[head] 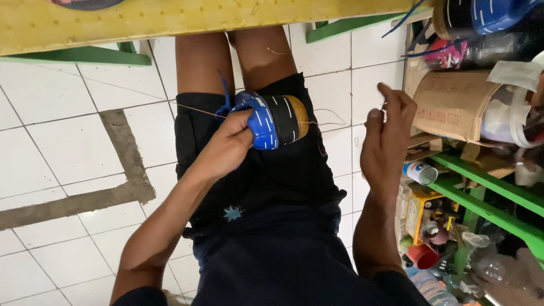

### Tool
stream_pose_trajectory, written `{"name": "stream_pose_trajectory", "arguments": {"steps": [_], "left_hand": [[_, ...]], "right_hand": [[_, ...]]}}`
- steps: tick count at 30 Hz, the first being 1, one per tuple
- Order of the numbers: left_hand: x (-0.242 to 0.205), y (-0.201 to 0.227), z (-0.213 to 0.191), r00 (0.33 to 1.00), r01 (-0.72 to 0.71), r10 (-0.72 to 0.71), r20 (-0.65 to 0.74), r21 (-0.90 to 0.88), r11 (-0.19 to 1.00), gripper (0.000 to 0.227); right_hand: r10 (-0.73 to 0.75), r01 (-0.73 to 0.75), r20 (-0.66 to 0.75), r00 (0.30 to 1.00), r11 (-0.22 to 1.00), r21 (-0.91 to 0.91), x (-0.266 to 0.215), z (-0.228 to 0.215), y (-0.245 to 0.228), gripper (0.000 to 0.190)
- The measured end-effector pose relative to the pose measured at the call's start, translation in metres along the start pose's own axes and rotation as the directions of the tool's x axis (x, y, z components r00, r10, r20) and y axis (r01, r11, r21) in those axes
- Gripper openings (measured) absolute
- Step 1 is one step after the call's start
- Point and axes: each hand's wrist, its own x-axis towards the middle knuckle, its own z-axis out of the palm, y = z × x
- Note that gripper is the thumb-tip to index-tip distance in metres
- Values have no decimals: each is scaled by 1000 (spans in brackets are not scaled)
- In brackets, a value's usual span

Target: The person sits on the floor and sews a blue shoe using a needle and thread. They repeatedly push the needle through the shoe's sole and pull the thread tight to secure the stitching.

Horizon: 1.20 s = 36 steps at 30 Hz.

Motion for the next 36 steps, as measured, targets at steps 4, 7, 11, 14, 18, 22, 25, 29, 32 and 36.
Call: {"name": "stream_pose_trajectory", "arguments": {"steps": [4, 7, 11, 14, 18, 22, 25, 29, 32, 36], "left_hand": [[-1, 17, 13, 1000, -3, 3, 8, -11, 1000, 35], [-1, 16, 12, 1000, -23, 23, 19, -5, 1000, 35], [-4, 17, 10, 1000, -16, 16, 6, 16, 1000, 35], [-5, 19, 11, 1000, -12, 12, 13, 5, 1000, 35], [-4, 16, 13, 1000, -13, 13, -6, -29, 999, 34], [-7, 18, 15, 1000, -10, 9, -10, -58, 998, 33], [-8, 20, 18, 1000, -10, 9, -14, -55, 998, 35], [-7, 13, 23, 1000, -16, 15, -9, -55, 998, 33], [-5, 11, 26, 1000, -26, 27, 8, -26, 999, 32], [-4, 11, 26, 999, -50, 49, 13, 38, 998, 30]], "right_hand": [[-65, 52, 93, 993, 989, 138, -30, 4, -36, 27], [-191, 180, 53, 980, 970, 165, -36, 19, -42, 20], [-244, 231, 30, 969, 946, 228, -32, 28, -33, 18], [-258, 242, 38, 965, 940, 242, -32, 27, -33, 18], [-234, 210, 61, 970, 940, 267, -31, 25, -35, 19], [-233, 204, 95, 968, 948, 246, -30, 22, -33, 17], [-221, 192, 104, 970, 953, 234, -26, 17, -41, 16], [-226, 234, 251, 941, 972, -5, -16, 3, -60, 15], [-224, 257, 339, 914, 965, -55, -4, -3, -66, 13], [-193, 351, 534, 823, 912, -212, 14, -4, -69, 12]]}}
